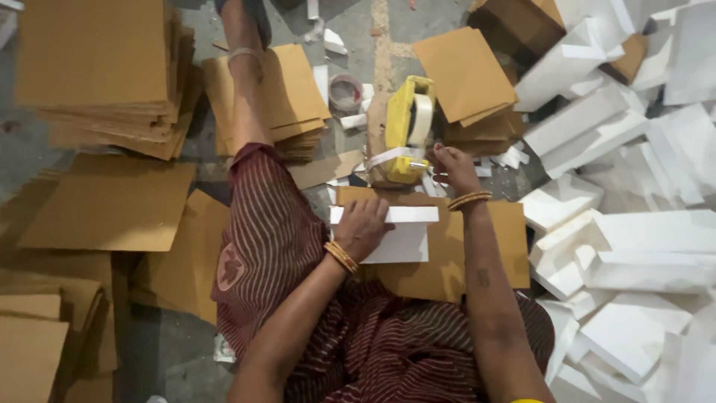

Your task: The person sits on the floor and assembles small cardboard boxes by inserting white foam inserts into the brown cardboard shells. They use a yellow tape dispenser to seal the boxes after assembly. The person handles the materials one at a time, picking up a shell, inserting the foam, and taping it shut.

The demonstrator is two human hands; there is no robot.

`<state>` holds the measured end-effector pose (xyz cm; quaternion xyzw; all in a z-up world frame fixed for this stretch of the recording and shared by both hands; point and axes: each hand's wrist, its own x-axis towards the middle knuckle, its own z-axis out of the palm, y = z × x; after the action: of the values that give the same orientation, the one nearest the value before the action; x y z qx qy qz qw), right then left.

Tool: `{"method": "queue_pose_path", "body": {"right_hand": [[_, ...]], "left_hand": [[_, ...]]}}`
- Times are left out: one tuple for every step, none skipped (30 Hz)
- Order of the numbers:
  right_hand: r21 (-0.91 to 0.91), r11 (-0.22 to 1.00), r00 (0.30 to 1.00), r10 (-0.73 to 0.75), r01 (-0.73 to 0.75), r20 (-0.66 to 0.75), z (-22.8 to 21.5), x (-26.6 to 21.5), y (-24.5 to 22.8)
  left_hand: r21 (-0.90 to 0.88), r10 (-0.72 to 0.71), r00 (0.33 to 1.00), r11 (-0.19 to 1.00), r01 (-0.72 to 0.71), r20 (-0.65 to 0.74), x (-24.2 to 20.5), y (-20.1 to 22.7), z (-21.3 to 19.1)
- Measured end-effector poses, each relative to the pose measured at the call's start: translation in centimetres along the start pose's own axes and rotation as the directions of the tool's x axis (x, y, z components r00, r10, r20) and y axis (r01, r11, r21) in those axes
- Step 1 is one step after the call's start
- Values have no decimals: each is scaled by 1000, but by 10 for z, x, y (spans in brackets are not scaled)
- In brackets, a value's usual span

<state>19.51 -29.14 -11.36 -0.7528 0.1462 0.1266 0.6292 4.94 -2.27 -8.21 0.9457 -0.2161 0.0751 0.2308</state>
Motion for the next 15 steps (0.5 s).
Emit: {"method": "queue_pose_path", "body": {"right_hand": [[13,1000,1000,-18,19,-3,-8,-1,6],[-56,994,994,-93,90,-57,-20,-6,17],[-130,979,980,-168,154,-104,-32,-9,29],[-205,958,961,-235,203,-148,-45,-18,44],[-456,843,889,-410,285,-202,-63,-35,60],[-684,653,791,-584,325,-182,-84,-54,68],[-860,408,681,-725,306,-102,-99,-75,74],[-900,412,751,-637,144,-172,-112,-93,74],[-919,395,801,-543,-20,-251,-126,-113,70],[-827,560,859,-406,-37,-313,-132,-125,65],[-708,703,904,-253,-73,-344,-138,-136,60],[-560,818,934,-91,-128,-346,-140,-144,58],[-661,737,948,-93,-140,-305,-141,-143,56],[-749,647,960,-90,-145,-264,-141,-136,55],[-825,546,972,-80,-144,-222,-142,-130,57]], "left_hand": [[-17,-10,1000,1000,10,19,2,0,0],[-8,-10,1000,1000,10,16,3,0,1],[2,-10,1000,1000,10,12,5,-2,1],[11,-7,1000,1000,7,17,3,-2,2],[8,3,1000,1000,-3,6,0,0,2],[10,4,1000,1000,-4,-19,1,0,2],[11,5,999,1000,-4,-44,1,0,2],[15,14,998,1000,-13,-57,1,1,1],[18,22,997,1000,-21,-70,1,1,0],[26,25,996,999,-23,-85,0,1,-1],[35,25,995,999,-22,-93,0,2,-2],[48,31,995,999,-26,-97,1,3,-3],[60,37,994,998,-30,-102,1,4,-4],[58,30,995,998,-25,-95,2,4,-6],[56,24,996,998,-19,-89,2,4,-7]]}}
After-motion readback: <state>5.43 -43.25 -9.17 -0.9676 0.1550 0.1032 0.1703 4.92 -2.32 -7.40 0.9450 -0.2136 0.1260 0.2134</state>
